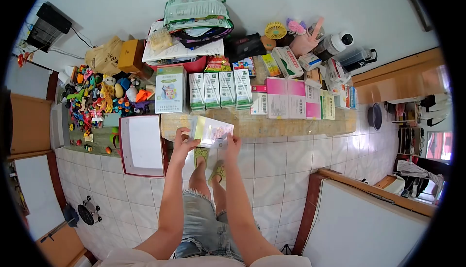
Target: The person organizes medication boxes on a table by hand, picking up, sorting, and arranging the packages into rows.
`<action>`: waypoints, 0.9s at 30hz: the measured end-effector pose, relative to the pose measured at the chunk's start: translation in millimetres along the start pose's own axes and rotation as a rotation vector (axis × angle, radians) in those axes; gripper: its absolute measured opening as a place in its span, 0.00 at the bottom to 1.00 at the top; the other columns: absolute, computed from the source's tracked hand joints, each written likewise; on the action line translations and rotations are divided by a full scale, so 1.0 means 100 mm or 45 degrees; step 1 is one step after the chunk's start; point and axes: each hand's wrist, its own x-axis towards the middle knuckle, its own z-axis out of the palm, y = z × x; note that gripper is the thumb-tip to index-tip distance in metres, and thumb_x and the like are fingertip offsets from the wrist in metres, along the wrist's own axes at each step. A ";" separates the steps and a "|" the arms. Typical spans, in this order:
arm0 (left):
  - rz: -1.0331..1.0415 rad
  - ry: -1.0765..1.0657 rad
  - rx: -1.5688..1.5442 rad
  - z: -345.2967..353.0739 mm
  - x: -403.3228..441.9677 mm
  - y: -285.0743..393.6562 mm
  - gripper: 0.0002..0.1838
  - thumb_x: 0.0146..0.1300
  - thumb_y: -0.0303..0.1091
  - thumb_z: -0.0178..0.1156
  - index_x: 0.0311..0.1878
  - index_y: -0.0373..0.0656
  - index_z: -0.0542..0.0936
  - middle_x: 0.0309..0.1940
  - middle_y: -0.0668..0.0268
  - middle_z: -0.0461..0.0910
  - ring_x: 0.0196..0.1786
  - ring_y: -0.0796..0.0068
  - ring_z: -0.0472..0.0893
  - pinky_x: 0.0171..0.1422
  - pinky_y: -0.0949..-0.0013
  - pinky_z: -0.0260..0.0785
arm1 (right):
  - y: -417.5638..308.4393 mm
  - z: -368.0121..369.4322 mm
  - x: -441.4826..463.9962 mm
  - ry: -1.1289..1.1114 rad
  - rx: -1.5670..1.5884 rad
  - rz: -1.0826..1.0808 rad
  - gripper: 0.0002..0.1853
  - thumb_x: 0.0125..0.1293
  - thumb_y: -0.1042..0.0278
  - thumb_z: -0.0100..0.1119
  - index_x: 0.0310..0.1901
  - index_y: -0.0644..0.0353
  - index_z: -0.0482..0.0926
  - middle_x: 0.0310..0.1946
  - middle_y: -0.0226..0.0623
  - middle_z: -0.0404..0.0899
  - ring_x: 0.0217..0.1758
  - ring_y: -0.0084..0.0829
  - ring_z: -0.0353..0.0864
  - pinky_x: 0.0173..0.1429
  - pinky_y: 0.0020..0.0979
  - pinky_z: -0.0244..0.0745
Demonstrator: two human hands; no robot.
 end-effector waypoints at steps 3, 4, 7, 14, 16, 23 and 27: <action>0.070 -0.026 0.025 0.02 -0.16 0.34 0.26 0.50 0.23 0.64 0.53 0.48 0.66 0.40 0.62 0.70 0.44 0.69 0.75 0.49 0.68 0.71 | -0.42 0.11 -0.27 -0.301 0.320 -0.162 0.21 0.64 0.63 0.57 0.56 0.63 0.68 0.49 0.37 0.73 0.52 0.31 0.71 0.56 0.30 0.65; 0.098 -0.007 -0.047 0.01 -0.19 0.44 0.26 0.51 0.23 0.64 0.53 0.48 0.66 0.41 0.62 0.70 0.45 0.70 0.75 0.50 0.68 0.71 | -0.53 0.17 -0.32 -0.327 0.373 -0.211 0.22 0.64 0.64 0.57 0.57 0.63 0.67 0.51 0.37 0.71 0.53 0.31 0.70 0.58 0.30 0.64; 0.209 0.031 -0.345 -0.07 -0.19 0.75 0.29 0.52 0.22 0.63 0.57 0.45 0.65 0.46 0.60 0.71 0.47 0.72 0.75 0.52 0.71 0.68 | -0.89 0.46 -0.54 -0.472 0.500 -0.311 0.24 0.65 0.66 0.55 0.60 0.61 0.63 0.55 0.38 0.68 0.57 0.30 0.68 0.61 0.29 0.62; 0.678 -0.013 -0.380 -0.17 0.15 1.00 0.45 0.53 0.18 0.61 0.72 0.36 0.47 0.67 0.55 0.58 0.65 0.66 0.66 0.66 0.67 0.61 | -1.13 1.20 -0.99 -0.775 0.474 -0.441 0.29 0.65 0.73 0.55 0.65 0.59 0.56 0.58 0.39 0.66 0.61 0.30 0.65 0.65 0.31 0.60; 0.656 -0.077 -0.311 -0.29 0.28 1.07 0.47 0.53 0.15 0.58 0.73 0.37 0.45 0.69 0.56 0.56 0.66 0.66 0.64 0.68 0.67 0.56 | -1.10 1.36 -1.06 -0.807 0.289 -0.561 0.27 0.65 0.72 0.53 0.64 0.59 0.57 0.57 0.38 0.66 0.62 0.28 0.64 0.65 0.31 0.60; 0.711 -0.002 0.186 -0.67 0.76 0.99 0.44 0.52 0.13 0.56 0.73 0.40 0.50 0.68 0.57 0.58 0.69 0.65 0.60 0.71 0.68 0.52 | -0.67 1.59 -0.94 -0.626 -0.169 -0.806 0.27 0.67 0.70 0.54 0.66 0.64 0.59 0.63 0.45 0.62 0.67 0.39 0.62 0.69 0.37 0.56; 0.738 -0.022 0.134 -0.69 0.80 0.95 0.45 0.52 0.12 0.53 0.73 0.42 0.48 0.70 0.57 0.54 0.70 0.67 0.58 0.71 0.68 0.52 | -0.63 1.66 -0.94 -0.587 -0.358 -0.901 0.29 0.66 0.69 0.54 0.66 0.66 0.59 0.64 0.49 0.61 0.68 0.44 0.59 0.71 0.37 0.53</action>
